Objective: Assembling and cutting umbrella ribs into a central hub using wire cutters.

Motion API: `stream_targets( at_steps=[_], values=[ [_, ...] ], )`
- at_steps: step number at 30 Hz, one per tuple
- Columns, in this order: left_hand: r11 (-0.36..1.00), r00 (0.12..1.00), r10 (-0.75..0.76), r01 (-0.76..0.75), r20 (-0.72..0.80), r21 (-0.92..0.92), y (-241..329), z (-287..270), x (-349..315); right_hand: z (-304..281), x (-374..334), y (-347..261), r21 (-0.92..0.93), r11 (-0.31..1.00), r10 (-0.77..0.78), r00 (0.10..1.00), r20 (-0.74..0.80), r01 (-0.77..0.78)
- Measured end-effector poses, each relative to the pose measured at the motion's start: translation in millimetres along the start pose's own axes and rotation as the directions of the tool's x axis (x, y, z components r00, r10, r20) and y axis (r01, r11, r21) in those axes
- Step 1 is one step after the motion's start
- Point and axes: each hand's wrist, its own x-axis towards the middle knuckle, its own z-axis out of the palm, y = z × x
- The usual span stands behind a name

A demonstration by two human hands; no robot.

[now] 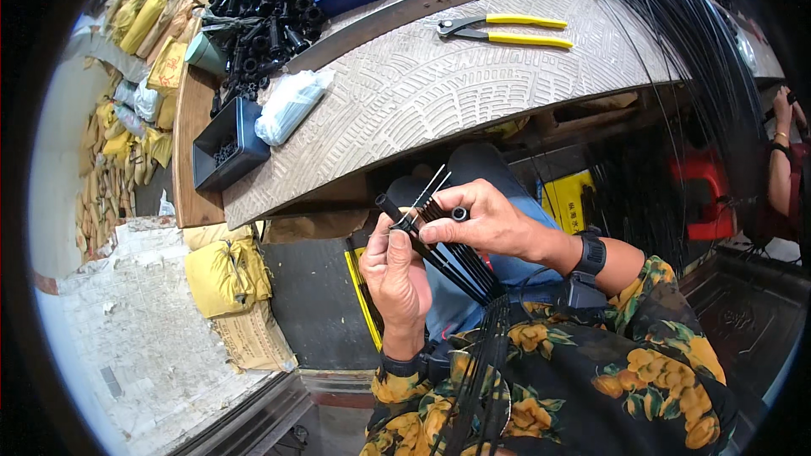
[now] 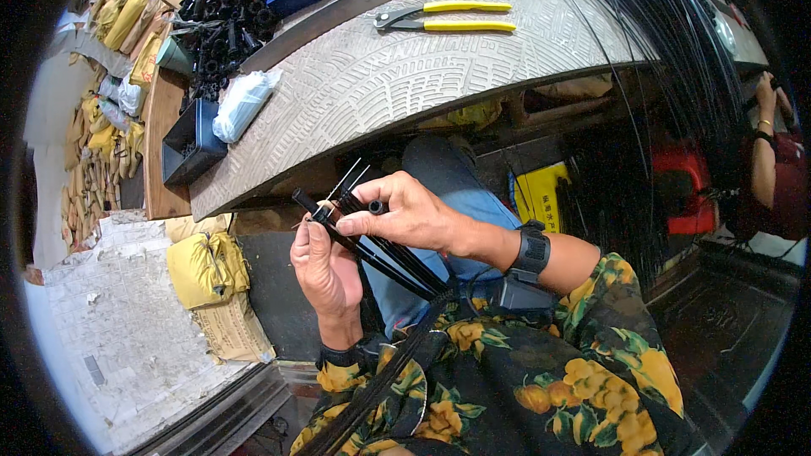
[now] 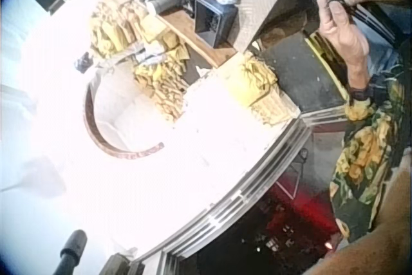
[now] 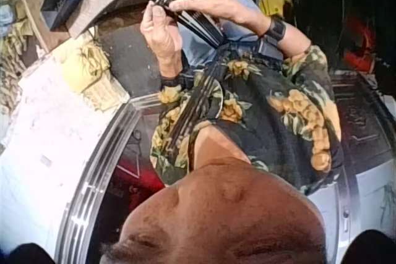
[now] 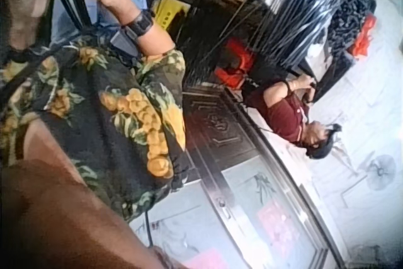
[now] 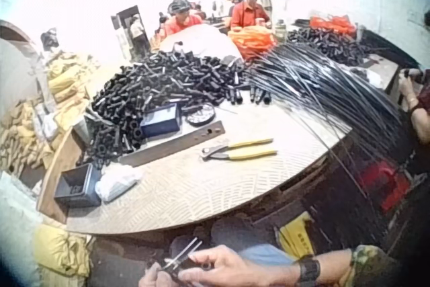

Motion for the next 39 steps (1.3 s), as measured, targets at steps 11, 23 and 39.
stream_targets(
  at_steps=[11, 23, 39],
  values=[
    [0.987, 0.999, 0.041, -0.04, 0.005, -0.155, -21, 12, 2, -53, 13, -40, 0.03, 0.873, -0.466, 0.851, -0.244, 0.486],
    [0.91, 0.995, -0.093, 0.098, 0.032, -0.402, -12, 22, 5, -29, 72, -80, -0.334, 0.939, 0.223, 0.886, 0.408, -0.082],
    [0.953, 0.995, -0.097, 0.085, -0.026, -0.292, -15, 15, 6, -27, 75, -78, -0.517, 0.856, 0.151, 0.949, 0.276, 0.014]
  ],
)
